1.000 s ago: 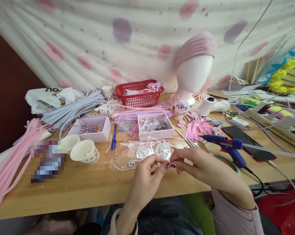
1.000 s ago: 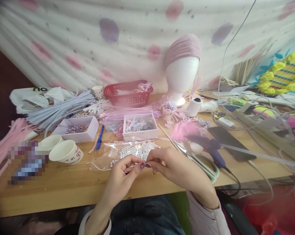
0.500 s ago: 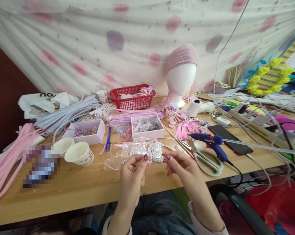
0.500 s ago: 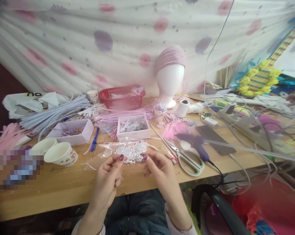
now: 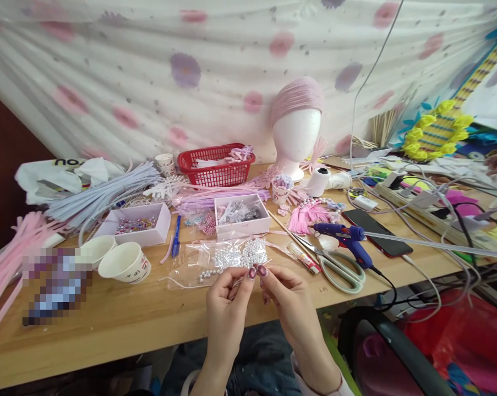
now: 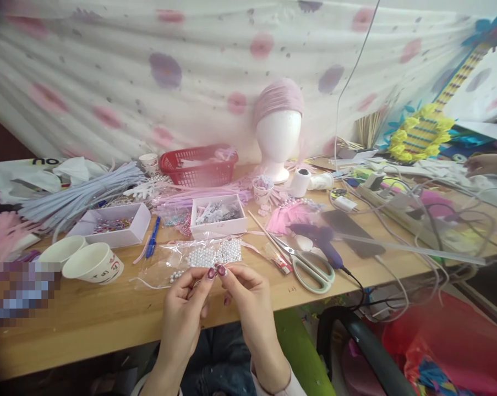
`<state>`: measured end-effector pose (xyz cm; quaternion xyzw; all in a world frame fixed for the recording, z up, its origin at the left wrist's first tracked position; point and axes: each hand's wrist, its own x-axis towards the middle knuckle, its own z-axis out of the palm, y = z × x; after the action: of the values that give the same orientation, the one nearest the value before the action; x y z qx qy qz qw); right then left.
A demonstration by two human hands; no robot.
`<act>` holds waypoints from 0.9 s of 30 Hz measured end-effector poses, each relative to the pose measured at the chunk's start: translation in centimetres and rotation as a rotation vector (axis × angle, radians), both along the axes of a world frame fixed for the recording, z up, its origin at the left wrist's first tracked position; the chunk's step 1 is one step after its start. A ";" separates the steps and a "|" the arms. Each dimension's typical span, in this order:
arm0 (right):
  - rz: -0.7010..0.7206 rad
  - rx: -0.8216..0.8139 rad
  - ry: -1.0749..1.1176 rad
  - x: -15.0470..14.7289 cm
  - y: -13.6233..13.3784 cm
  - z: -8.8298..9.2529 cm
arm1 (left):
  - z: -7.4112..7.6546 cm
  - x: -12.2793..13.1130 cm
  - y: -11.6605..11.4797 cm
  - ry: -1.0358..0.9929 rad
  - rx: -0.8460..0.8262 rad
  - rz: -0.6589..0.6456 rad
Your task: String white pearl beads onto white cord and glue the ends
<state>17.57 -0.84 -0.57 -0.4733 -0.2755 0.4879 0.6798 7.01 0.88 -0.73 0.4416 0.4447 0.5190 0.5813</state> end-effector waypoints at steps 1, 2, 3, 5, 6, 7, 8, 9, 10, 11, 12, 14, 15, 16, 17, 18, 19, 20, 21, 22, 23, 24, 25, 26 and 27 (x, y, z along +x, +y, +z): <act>0.001 -0.006 0.002 0.0 0.0 0.0 | 0.1 0.0 -0.1 0.002 -0.007 0.004; 0.003 -0.011 0.003 0.1 0.0 0.0 | 0.2 0.1 -0.1 0.003 -0.014 0.010; 0.007 -0.017 0.005 0.2 0.1 0.0 | 0.3 0.1 -0.2 0.005 -0.017 0.015; 0.013 -0.025 0.006 0.3 0.1 0.0 | 0.4 0.1 -0.3 0.021 -0.009 0.027; 0.016 -0.027 0.006 0.4 0.1 0.0 | 0.4 0.1 -0.3 0.034 -0.002 0.028; 0.019 -0.030 0.005 0.5 0.1 0.0 | 0.4 0.0 -0.4 0.047 0.005 0.026; 0.022 -0.033 0.004 0.6 0.1 0.1 | 0.4 -0.1 -0.4 0.058 0.009 0.023; 0.026 -0.035 0.002 0.6 0.1 0.1 | 0.4 -0.2 -0.4 0.067 0.010 0.019; 0.030 -0.036 0.000 0.7 0.1 0.1 | 0.4 -0.3 -0.4 0.073 0.010 0.016; 0.037 -0.034 -0.003 0.7 0.1 0.1 | 0.4 -0.3 -0.4 0.075 0.010 0.013; 0.044 -0.030 -0.005 0.7 0.1 0.2 | 0.4 -0.4 -0.4 0.077 0.011 0.012; 0.056 -0.017 -0.010 0.6 0.0 0.2 | 0.5 -0.5 -0.4 0.082 0.010 0.012; 0.061 -0.008 -0.012 0.5 0.0 0.2 | 0.5 -0.5 -0.4 0.083 0.009 0.010; 0.062 0.002 -0.014 0.4 -0.1 0.2 | 0.5 -0.5 -0.3 0.081 0.007 0.006; 0.060 0.013 -0.017 0.3 -0.1 0.2 | 0.6 -0.5 -0.3 0.076 0.006 0.000; 0.054 0.024 -0.019 0.3 -0.1 0.2 | 0.6 -0.5 -0.3 0.069 0.006 -0.008; 0.045 0.037 -0.023 0.3 0.0 0.1 | 0.6 -0.5 -0.3 0.066 0.007 -0.020; 0.030 0.050 -0.028 0.4 0.1 0.1 | 0.7 -0.6 -0.2 0.070 0.009 -0.034; 0.010 0.064 -0.034 0.6 0.2 0.2 | 0.7 -0.8 -0.2 0.084 0.011 -0.048; -0.015 0.077 -0.042 1.0 0.5 0.3 | 0.8 -1.1 -0.1 0.109 0.014 -0.059; -0.044 0.090 -0.052 1.5 0.8 0.4 | 1.0 -1.5 0.0 0.144 0.020 -0.065; -0.076 0.101 -0.061 2.0 1.2 0.7 | 1.2 -2.1 0.1 0.187 0.031 -0.061; -0.109 0.110 -0.069 2.6 1.6 1.0 | 1.3 -2.8 0.2 0.235 0.044 -0.047; -0.141 0.118 -0.075 3.3 2.1 1.3 | 1.5 -3.7 0.4 0.284 0.063 -0.022; -0.170 0.126 -0.080 3.9 2.7 1.7 | 1.7 -4.6 0.6 0.334 0.081 0.012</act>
<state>21.48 1.82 1.12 -0.4703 -0.2912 0.3909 0.7357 2.39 1.53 1.01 0.5422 0.5165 0.4595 0.4776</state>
